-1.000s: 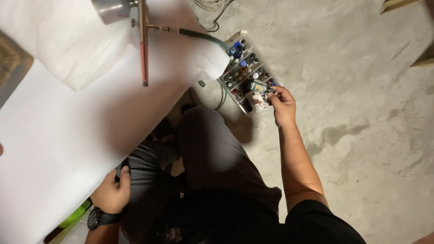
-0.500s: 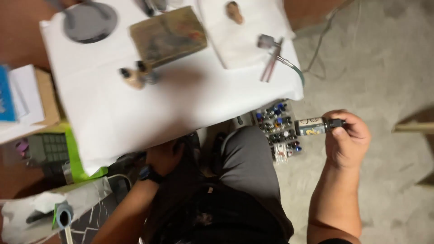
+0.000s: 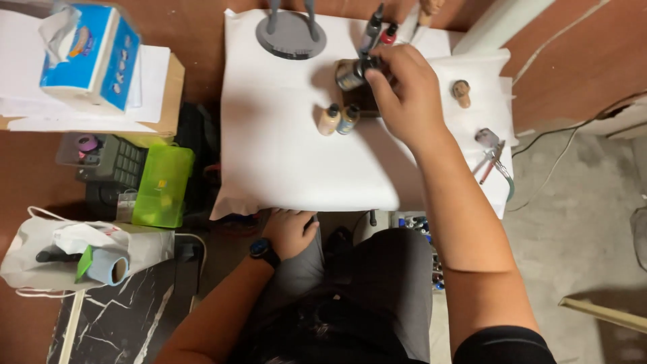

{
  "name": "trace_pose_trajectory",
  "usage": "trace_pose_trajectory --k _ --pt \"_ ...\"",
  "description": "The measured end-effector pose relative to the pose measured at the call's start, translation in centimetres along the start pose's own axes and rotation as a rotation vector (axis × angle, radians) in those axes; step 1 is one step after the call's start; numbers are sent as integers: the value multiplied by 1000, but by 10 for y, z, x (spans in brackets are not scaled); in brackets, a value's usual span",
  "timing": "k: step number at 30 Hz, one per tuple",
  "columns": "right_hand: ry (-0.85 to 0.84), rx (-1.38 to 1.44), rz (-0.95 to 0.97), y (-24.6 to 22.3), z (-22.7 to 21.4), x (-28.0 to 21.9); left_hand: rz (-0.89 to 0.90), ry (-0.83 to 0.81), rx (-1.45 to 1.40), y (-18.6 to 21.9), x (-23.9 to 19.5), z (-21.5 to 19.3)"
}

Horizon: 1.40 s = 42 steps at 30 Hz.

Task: Organizing a workspace by picking up and placing paint bottles, an airbrush, and other small components on a desk.

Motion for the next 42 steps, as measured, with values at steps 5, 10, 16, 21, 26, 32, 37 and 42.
trace_pose_trajectory --k 5,10,16,21,26,32,37,42 --pt "-167 -107 188 60 48 40 -29 -190 -86 -6 0 0" --pt "-360 -197 382 87 72 36 -19 -179 -76 -7 -2 5" --pt "-269 -207 463 56 41 23 178 -65 -361 46 2 -77" --pt "-298 -68 422 31 25 -17 -42 539 1 53 48 -144" --pt "-331 -52 466 53 43 -41 -80 266 20 18 153 -167" --pt "-226 0 459 62 44 -46 -66 101 22 -12 181 -145" --pt "-185 117 420 35 50 -10 -134 233 125 -60 188 -167" --pt "-244 -97 98 45 74 42 -176 114 -100 -73 195 -187"
Point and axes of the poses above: each hand's wrist, its own x-axis towards the middle knuckle, its own z-axis out of the palm, y = z × x, the point moved 5 cm from there along x, towards the middle knuckle, and after that the axes turned 15 degrees about x, right-handed, at the moved point
